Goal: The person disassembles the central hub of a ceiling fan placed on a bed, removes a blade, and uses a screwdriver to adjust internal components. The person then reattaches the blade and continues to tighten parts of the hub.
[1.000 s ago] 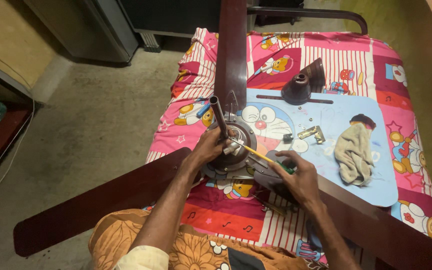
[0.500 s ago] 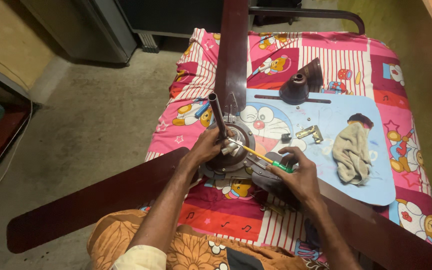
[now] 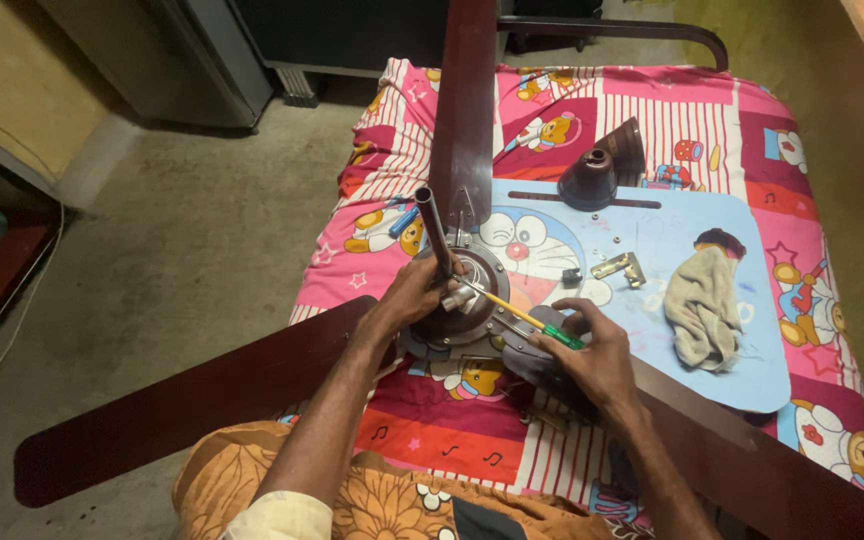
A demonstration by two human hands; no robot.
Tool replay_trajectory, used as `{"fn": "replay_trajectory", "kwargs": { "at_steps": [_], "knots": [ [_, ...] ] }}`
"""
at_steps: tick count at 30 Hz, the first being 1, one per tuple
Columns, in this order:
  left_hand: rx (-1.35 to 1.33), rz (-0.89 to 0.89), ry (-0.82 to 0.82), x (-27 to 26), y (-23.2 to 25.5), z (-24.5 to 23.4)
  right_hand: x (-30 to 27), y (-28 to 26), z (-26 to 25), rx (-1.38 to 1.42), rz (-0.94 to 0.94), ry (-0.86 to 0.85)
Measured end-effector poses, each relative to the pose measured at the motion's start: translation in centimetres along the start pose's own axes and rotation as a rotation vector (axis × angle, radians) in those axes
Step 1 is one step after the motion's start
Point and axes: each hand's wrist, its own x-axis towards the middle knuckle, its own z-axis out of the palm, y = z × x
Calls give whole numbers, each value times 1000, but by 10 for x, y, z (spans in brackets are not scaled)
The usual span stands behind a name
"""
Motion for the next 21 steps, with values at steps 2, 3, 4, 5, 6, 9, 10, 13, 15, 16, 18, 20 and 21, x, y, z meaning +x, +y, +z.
{"fn": "replay_trajectory", "kwargs": {
  "at_steps": [2,3,4,5,6,9,10,13,15,16,18,20,21],
  "knots": [
    [-6,-28,0,0,1,1,2,-1,1,17,190,-72],
    [-8,-26,-7,-1,2,0,2,-1,2,26,286,-108],
    [-12,-24,-13,-1,2,0,2,-1,1,27,267,-88],
    [-15,-23,-19,-2,3,-1,1,-1,0,29,247,-68],
    [-14,-16,-19,-2,4,-2,1,-2,0,32,227,-47],
    [-15,-11,-25,-3,7,-3,2,-5,-6,75,160,7],
    [-15,-20,-30,-3,8,-4,2,-6,-7,63,117,18],
    [-14,-64,-29,-4,11,-4,3,-6,-7,25,111,-8],
    [-27,-62,-27,-3,10,-4,2,-3,-5,-9,276,-107],
    [-38,-43,-29,-3,9,-3,1,0,-4,18,292,-134],
    [-52,-10,-34,-1,7,-3,2,6,-1,72,320,-189],
    [-58,15,-39,0,5,-3,3,12,1,7,228,-161],
    [-53,4,-36,0,3,-3,2,15,2,-26,182,-148]
  ]
}}
